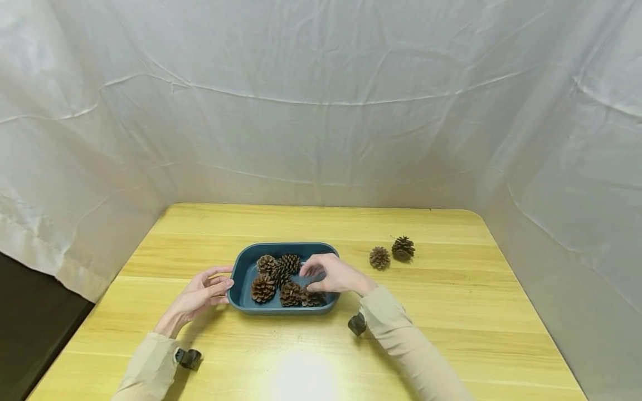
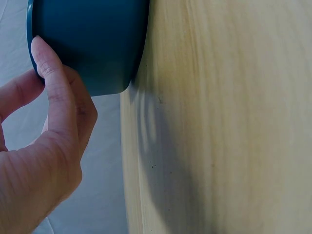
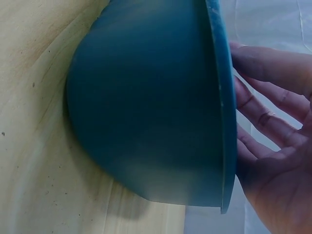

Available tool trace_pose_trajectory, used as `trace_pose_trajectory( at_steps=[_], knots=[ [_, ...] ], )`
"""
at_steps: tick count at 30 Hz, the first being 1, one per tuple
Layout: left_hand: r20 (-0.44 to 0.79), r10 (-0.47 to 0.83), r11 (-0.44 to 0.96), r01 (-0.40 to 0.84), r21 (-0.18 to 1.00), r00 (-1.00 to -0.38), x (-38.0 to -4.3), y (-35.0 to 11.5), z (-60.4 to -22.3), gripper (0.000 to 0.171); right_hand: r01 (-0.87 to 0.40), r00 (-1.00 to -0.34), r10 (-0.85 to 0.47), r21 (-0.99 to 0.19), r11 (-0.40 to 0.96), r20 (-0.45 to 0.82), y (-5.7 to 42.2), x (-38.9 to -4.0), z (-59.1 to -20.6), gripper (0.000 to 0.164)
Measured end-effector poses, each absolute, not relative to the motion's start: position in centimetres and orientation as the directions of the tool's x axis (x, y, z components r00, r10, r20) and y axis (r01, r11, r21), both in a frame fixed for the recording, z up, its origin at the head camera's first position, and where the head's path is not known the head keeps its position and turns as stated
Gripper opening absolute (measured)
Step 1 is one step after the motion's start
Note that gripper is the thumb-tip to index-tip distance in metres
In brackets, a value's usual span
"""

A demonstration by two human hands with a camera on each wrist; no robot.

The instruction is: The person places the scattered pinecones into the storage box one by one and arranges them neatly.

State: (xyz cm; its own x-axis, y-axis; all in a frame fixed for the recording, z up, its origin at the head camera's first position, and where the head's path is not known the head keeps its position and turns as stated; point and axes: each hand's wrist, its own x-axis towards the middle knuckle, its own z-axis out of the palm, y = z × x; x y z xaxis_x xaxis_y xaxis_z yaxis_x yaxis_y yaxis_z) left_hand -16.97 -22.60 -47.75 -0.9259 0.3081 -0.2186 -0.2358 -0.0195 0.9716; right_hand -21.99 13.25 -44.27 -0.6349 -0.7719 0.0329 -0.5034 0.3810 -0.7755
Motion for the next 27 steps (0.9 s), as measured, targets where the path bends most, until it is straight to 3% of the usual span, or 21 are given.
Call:
trace_pose_trajectory(
  at_steps=[11, 27],
  knots=[
    [-0.219, 0.307, -0.015, -0.235, 0.972, -0.926, -17.0, -22.6, -47.7, 0.057, -0.496, -0.671, -0.73, -0.81, 0.312, 0.129, 14.2, -21.8, -44.4, 0.024],
    [-0.223, 0.315, -0.017, -0.24, 0.971, -0.923, -17.0, -22.6, -47.8, 0.058, -0.411, -0.802, -0.537, -0.894, 0.176, 0.263, 15.3, -21.4, -45.8, 0.023]
  ],
)
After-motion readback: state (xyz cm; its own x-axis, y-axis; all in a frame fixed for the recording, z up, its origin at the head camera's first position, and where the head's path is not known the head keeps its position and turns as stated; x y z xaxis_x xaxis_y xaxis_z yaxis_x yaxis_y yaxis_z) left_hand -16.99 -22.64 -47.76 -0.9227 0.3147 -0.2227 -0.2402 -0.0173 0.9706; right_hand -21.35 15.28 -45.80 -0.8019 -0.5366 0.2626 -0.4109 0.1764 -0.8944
